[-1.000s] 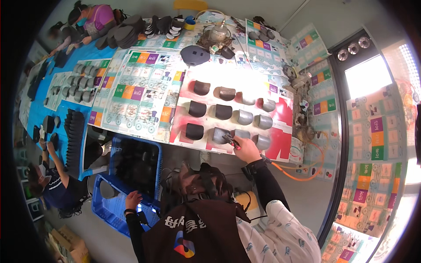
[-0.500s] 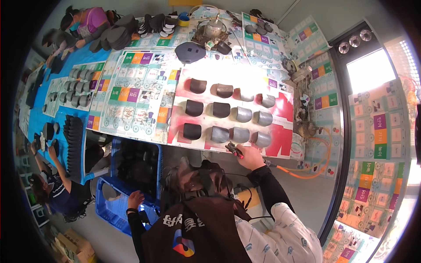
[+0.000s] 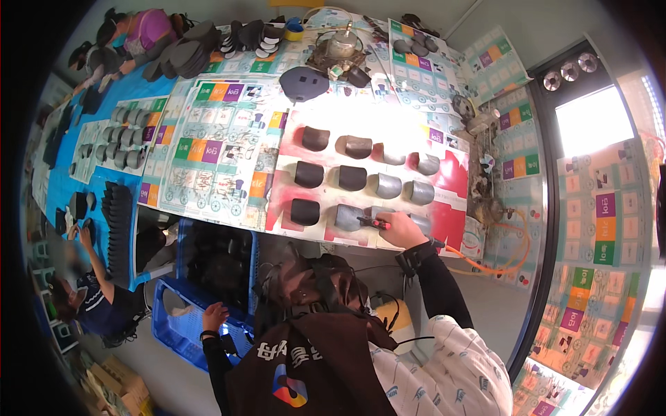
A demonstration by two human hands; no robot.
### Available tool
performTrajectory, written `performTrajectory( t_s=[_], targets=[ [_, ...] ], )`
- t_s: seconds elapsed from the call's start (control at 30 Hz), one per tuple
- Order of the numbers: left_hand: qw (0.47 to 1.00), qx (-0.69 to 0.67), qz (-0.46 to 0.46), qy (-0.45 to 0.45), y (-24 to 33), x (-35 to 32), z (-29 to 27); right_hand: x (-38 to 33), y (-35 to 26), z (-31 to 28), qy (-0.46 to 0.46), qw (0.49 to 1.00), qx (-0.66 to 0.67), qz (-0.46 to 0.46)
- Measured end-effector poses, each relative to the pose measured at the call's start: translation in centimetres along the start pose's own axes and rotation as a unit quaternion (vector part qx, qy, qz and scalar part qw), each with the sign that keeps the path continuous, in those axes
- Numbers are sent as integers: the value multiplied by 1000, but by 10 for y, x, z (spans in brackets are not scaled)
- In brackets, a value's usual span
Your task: The recorder uses a glue gun to apply adhesive to several small black shoe components laid out on a table.
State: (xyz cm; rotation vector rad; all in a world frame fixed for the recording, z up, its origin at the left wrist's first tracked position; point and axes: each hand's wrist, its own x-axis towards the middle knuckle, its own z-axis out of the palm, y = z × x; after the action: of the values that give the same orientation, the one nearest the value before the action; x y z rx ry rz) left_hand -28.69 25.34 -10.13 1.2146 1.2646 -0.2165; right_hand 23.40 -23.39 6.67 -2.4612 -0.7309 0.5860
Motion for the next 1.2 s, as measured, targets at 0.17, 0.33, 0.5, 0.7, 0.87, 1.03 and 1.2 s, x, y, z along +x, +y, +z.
performTrajectory(
  t_s=[0.17, 0.33, 0.5, 0.7, 0.87, 1.03, 1.2],
  targets=[
    [999, -28, -31, 14, -5, -14, 15, 38, 23, -23, -36, 996, 74, 35],
    [997, -26, -75, 25, -17, -33, 21, 83, 27, -39, -193, 969, 95, 122],
    [992, -9, -105, 68, -20, -51, 37, 124, 36, -45, -230, 949, 107, 186],
    [993, -8, -101, 68, -6, -65, 65, 148, 40, -35, -261, 942, 169, 130],
    [993, -3, -93, 70, 7, -68, 80, 162, 24, -33, -341, 905, 196, 159],
    [994, 5, -79, 73, 3, -62, 80, 158, 17, -37, -297, 938, 113, 140],
    [995, 15, -76, 55, -2, -55, 78, 138, 24, -31, -227, 964, 116, 78]
  ],
)
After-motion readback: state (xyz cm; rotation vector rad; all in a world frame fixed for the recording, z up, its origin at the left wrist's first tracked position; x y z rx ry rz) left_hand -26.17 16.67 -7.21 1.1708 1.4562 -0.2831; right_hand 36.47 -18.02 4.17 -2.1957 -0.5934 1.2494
